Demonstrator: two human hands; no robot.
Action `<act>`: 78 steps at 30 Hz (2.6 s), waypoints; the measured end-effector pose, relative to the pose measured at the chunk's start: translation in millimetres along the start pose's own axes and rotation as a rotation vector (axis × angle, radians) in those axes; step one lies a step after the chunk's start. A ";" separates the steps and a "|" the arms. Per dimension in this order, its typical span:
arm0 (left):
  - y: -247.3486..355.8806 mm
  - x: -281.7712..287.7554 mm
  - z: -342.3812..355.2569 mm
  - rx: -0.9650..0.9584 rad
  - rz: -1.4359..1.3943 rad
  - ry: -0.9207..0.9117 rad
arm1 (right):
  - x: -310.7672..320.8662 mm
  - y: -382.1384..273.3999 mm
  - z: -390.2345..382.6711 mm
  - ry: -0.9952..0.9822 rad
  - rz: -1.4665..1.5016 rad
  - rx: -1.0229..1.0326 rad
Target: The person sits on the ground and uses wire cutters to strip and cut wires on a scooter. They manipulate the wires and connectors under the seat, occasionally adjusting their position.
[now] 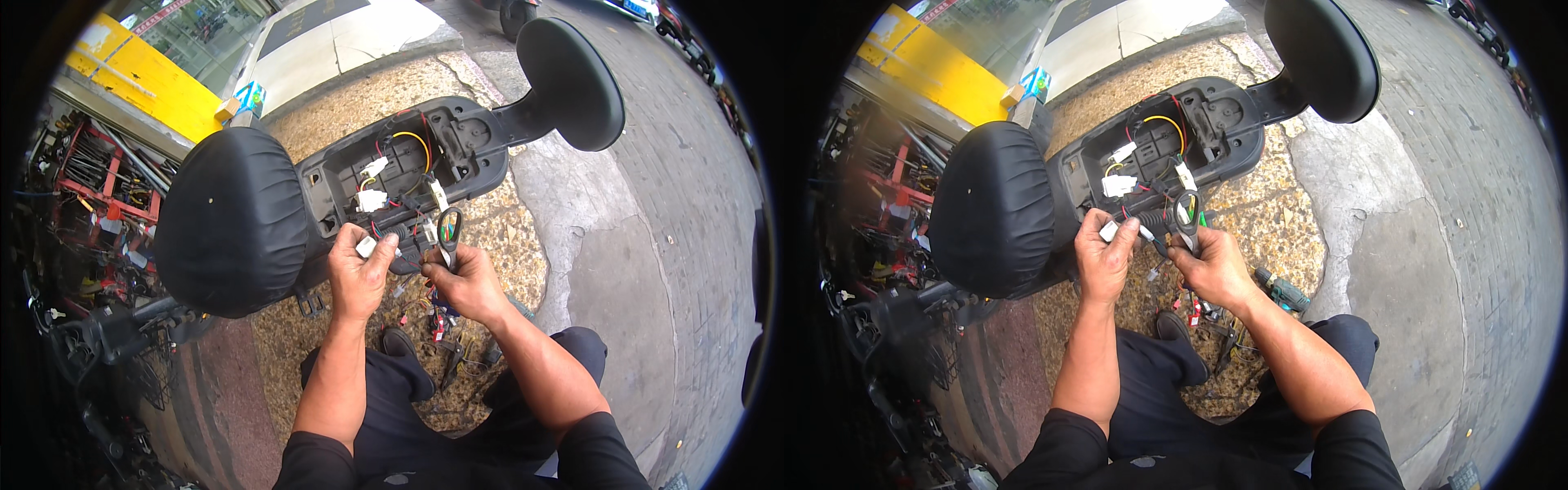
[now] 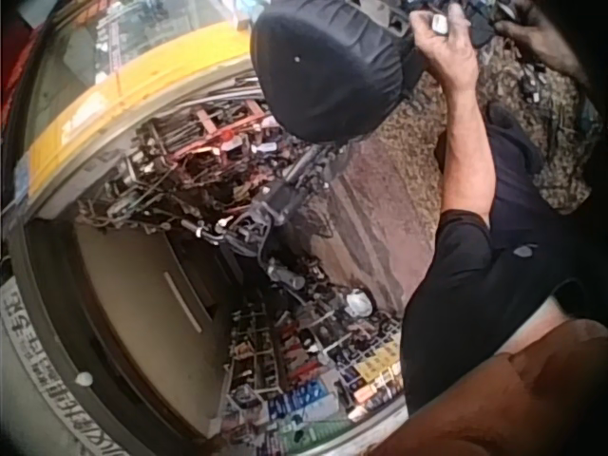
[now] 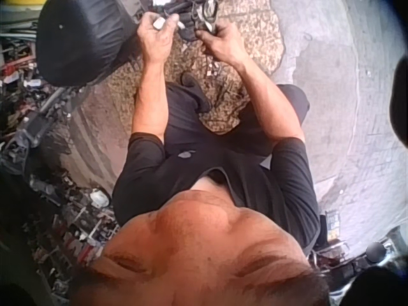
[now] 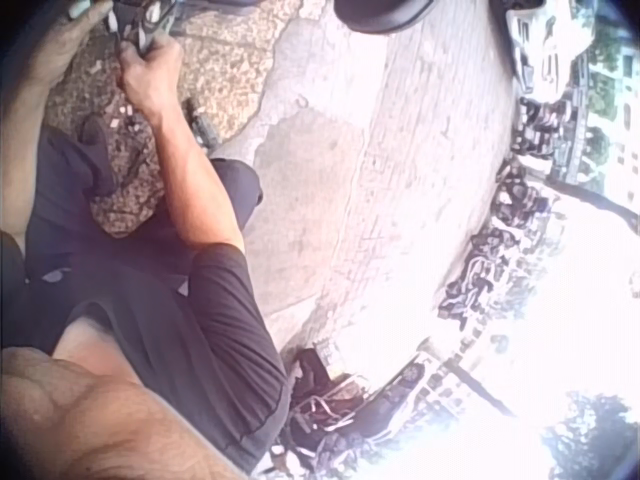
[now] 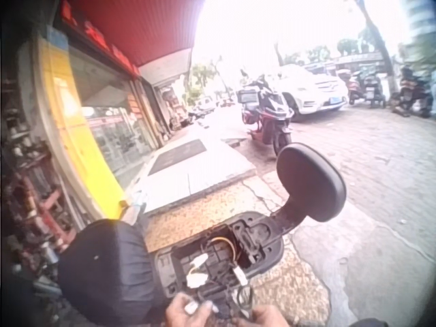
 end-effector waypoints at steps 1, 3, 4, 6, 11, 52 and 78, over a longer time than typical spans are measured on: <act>-1.0 0.2 -0.6 0.027 0.025 0.011 | 0.0 2.1 0.2 0.006 -0.015 -0.025; -0.1 -1.1 -2.2 0.043 0.036 0.019 | -0.2 1.0 0.0 0.009 -0.018 0.008; 0.7 -2.0 -2.6 0.044 0.024 0.021 | 0.5 2.3 0.0 0.026 -0.062 -0.007; 1.4 -2.5 -2.2 0.055 0.078 0.013 | 1.2 1.8 -0.2 0.033 -0.051 0.015; 1.7 -1.8 -0.2 0.032 -0.105 0.006 | 1.6 5.2 1.9 0.015 -0.120 0.018; -38.7 -26.1 -20.3 0.676 -0.693 0.074 | 0.3 -16.8 -5.2 0.017 -0.349 0.045; 8.6 -35.0 -14.6 -0.298 0.313 -0.139 | 4.1 -17.5 0.1 0.022 -0.431 0.094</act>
Point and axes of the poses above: each hand's wrist, its own z-axis towards the middle knuckle, its own x-axis out of the back of the hand, y = z × x, the point moved 6 cm from there along z, towards the middle knuckle, and after that the axes turned 4 degrees about -x, right-handed, at the moved point
